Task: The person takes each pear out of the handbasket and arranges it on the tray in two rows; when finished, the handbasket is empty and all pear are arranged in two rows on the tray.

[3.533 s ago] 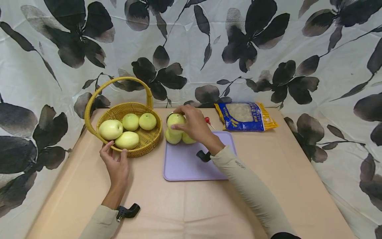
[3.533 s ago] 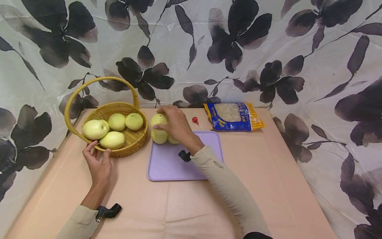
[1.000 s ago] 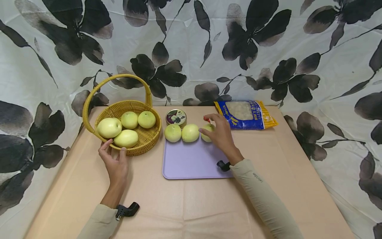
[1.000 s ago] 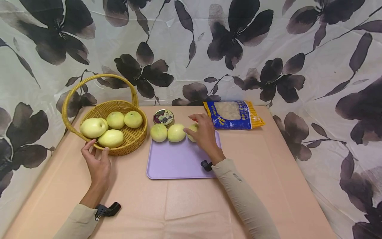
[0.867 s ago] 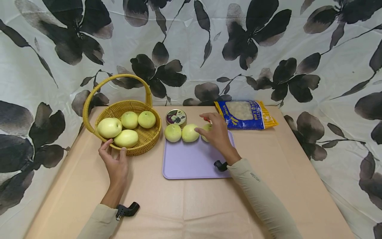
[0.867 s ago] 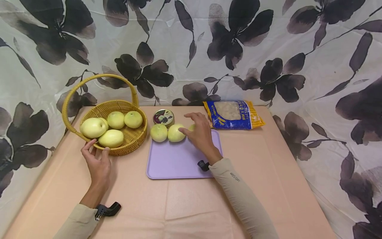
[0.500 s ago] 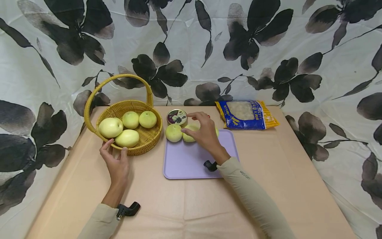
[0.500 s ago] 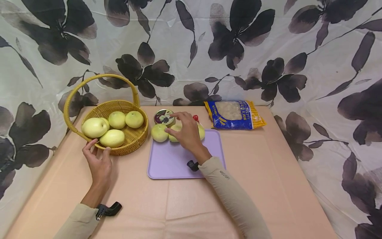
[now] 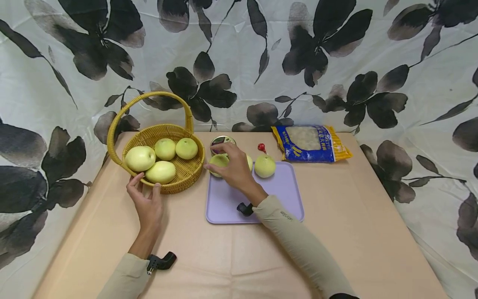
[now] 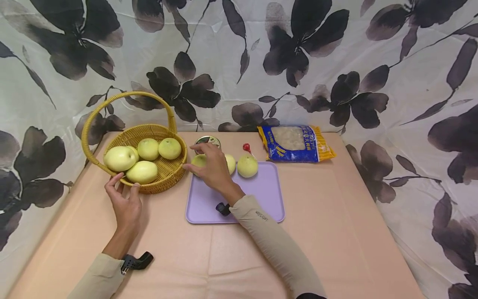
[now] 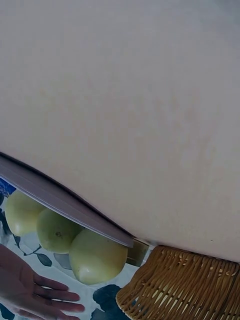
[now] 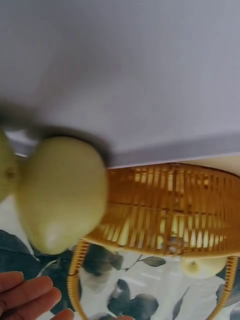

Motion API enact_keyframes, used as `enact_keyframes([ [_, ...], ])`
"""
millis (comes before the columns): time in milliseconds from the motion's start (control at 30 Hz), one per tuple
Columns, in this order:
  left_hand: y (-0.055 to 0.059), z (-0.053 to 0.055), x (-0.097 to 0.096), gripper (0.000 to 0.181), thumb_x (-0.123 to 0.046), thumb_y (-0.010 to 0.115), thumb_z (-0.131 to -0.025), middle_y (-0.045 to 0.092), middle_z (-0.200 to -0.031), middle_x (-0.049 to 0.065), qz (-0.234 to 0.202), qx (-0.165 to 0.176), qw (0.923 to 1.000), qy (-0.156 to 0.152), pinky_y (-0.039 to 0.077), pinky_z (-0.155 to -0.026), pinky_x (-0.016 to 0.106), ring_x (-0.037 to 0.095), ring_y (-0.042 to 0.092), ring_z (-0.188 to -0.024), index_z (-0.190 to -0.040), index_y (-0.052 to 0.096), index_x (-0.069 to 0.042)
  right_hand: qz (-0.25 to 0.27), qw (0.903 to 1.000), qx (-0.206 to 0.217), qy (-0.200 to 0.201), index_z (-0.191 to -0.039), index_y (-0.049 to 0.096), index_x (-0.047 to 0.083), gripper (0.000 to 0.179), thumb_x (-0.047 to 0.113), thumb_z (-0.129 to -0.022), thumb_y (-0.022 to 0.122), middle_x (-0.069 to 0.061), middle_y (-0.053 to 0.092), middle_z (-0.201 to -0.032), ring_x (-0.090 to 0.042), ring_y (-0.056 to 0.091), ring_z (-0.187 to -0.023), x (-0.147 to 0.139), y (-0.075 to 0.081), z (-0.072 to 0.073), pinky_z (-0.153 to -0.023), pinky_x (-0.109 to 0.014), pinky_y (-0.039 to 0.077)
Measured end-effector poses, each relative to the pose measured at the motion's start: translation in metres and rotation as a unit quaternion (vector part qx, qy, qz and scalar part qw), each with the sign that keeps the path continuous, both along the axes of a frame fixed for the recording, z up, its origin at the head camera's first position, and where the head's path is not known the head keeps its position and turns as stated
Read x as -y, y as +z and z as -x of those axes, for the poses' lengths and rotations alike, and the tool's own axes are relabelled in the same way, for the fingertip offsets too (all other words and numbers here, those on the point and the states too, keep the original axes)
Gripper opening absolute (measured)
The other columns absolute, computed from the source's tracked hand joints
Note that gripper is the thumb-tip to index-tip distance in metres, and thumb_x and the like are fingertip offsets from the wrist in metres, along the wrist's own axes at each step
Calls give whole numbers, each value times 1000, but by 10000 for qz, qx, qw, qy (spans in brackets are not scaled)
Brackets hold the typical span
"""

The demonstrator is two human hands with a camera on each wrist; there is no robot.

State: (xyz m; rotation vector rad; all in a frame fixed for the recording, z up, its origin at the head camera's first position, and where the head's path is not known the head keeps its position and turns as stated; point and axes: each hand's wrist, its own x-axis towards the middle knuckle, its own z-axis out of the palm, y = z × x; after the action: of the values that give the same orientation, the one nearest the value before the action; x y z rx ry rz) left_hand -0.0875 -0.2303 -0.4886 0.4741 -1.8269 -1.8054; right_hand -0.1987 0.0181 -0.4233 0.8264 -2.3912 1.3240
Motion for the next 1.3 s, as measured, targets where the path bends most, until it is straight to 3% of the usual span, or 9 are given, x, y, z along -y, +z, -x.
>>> enact_keyframes([
  [233,2,0,-1,59,-5,55,-105,6,-178,-3,39,45,10000,28,36,-123,52,23,18,-163,-158,29,-14,-77,9996,-138,231,-127,73,9,58,33,-79,96,-7,75,-121,-20,68,-111,22,0,-3,-99,-41,55],
  [567,1,0,-3,59,-4,56,-105,8,-177,-2,78,7,10000,40,37,-123,54,25,19,-162,-157,30,-13,-115,9989,-148,423,-128,72,13,55,34,-82,94,-2,75,-121,-18,69,-108,47,4,-8,-97,-30,54],
  [733,2,0,-3,59,-5,56,-106,7,-178,-2,122,28,9999,36,38,-123,52,25,20,-163,-158,29,-14,-84,9987,89,497,-130,71,13,56,35,-82,93,-3,74,-124,-18,69,-112,61,5,-6,-101,-32,54],
  [933,2,-1,-3,58,-5,55,-106,6,-177,-3,164,16,9999,10,38,-123,54,26,19,-163,-157,29,-13,-6,9971,481,587,-134,69,14,60,36,-83,93,-2,74,-129,-17,71,-116,79,8,-4,-102,-27,54],
  [1133,1,0,-3,58,-6,55,-106,6,-177,-3,227,13,9997,10,38,-123,56,26,19,-163,-157,29,-13,226,9922,810,918,-136,67,12,61,33,-85,92,-7,72,-137,-26,72,-122,97,8,1,-102,-20,54],
  [1300,3,-1,-2,58,-6,55,-106,6,-177,-3,263,63,9996,39,37,-122,58,24,19,-163,-157,29,-12,187,9878,1090,1094,-140,65,13,63,34,-86,91,-7,69,-141,-24,70,-125,113,9,3,-102,-19,52],
])
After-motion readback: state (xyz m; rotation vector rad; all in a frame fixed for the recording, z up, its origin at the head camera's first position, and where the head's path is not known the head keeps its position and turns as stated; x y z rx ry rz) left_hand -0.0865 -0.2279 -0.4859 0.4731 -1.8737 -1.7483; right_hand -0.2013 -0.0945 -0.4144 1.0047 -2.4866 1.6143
